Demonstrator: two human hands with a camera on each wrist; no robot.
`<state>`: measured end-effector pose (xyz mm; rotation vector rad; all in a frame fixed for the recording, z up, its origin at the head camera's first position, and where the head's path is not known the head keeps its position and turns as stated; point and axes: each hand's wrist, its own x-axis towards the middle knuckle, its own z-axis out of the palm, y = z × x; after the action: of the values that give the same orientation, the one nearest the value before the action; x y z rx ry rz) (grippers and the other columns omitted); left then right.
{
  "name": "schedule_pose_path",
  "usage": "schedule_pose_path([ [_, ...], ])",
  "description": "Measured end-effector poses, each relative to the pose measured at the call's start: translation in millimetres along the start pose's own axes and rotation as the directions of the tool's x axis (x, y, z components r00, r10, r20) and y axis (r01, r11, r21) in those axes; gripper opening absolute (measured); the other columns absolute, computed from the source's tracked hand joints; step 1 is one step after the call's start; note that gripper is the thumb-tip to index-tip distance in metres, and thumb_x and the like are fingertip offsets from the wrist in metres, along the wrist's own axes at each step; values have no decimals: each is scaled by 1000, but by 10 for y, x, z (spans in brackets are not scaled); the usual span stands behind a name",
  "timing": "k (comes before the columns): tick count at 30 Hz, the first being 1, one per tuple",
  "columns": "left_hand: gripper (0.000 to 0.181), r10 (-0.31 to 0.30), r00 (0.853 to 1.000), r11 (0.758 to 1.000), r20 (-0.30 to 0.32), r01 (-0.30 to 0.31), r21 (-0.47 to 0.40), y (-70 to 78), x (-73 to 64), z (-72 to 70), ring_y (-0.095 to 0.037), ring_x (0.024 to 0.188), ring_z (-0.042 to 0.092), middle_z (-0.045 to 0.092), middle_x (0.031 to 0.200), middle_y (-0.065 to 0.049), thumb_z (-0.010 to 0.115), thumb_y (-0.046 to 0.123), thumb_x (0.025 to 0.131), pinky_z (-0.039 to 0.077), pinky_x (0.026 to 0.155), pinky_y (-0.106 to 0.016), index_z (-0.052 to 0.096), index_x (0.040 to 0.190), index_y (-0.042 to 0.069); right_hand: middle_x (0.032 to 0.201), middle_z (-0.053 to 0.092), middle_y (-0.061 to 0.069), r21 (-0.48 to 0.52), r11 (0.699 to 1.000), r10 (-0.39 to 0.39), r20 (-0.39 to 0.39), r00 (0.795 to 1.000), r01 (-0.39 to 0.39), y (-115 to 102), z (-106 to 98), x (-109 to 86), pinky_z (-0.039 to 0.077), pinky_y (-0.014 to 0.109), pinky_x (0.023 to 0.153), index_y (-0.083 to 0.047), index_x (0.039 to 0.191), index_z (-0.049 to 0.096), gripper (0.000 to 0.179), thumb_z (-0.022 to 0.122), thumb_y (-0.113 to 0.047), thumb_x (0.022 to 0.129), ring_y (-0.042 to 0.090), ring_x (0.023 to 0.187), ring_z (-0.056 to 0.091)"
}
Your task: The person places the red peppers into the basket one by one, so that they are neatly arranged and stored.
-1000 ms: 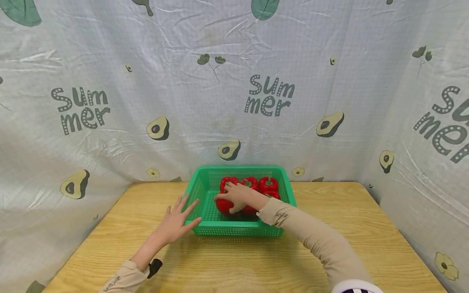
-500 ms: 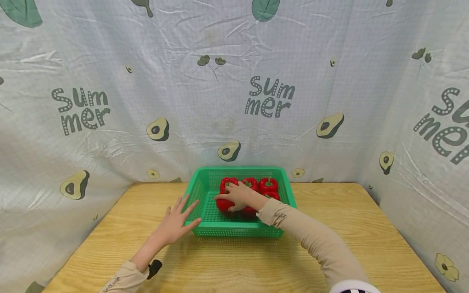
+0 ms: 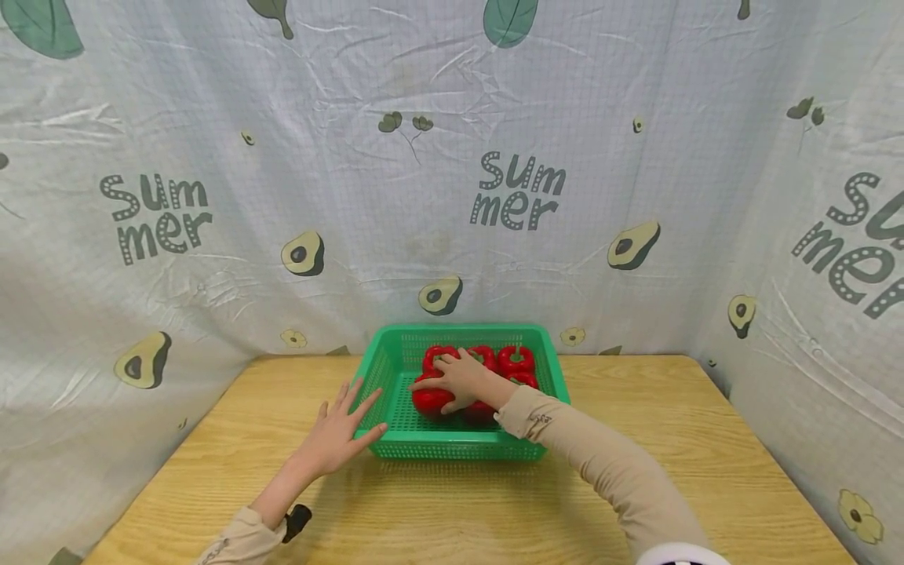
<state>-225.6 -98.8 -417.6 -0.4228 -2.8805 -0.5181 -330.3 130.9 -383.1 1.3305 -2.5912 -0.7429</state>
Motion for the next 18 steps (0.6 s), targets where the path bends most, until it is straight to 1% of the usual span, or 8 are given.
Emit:
schedule_pose_path([
  [3,66,-1,1000,1000,-1,1,-2,-7,-3,2,-36,138,5,12,150,-15,44,55,86,14,98,-68,28,141,22,139,38,2,-10,1000,-8,-5,1000,8,4,-3,4,37,45,92,-44,139,17,71,53,-59,79,21,122,37],
  [10,66,-5,1000,1000,1,5,-4,2,-1,-13,-36,138,5,11,150,-14,44,54,86,14,98,-68,28,141,22,134,43,3,-3,1000,-9,-28,1000,9,26,-40,15,36,47,95,-42,138,22,64,51,-55,82,21,119,39],
  [14,66,-7,1000,1000,2,7,-3,5,-5,-11,-36,138,5,11,150,-14,44,54,86,14,98,-68,27,142,23,130,47,3,-17,1000,-1,-49,999,0,30,-44,11,38,45,91,-40,138,26,64,52,-56,81,20,114,42],
  [18,66,-7,1000,1000,3,8,-12,22,-17,-24,-36,138,5,11,150,-14,45,53,86,14,98,-68,27,142,22,127,49,2,-51,999,8,-57,998,-11,25,-43,10,39,40,85,-40,137,27,65,51,-59,80,19,109,45],
])
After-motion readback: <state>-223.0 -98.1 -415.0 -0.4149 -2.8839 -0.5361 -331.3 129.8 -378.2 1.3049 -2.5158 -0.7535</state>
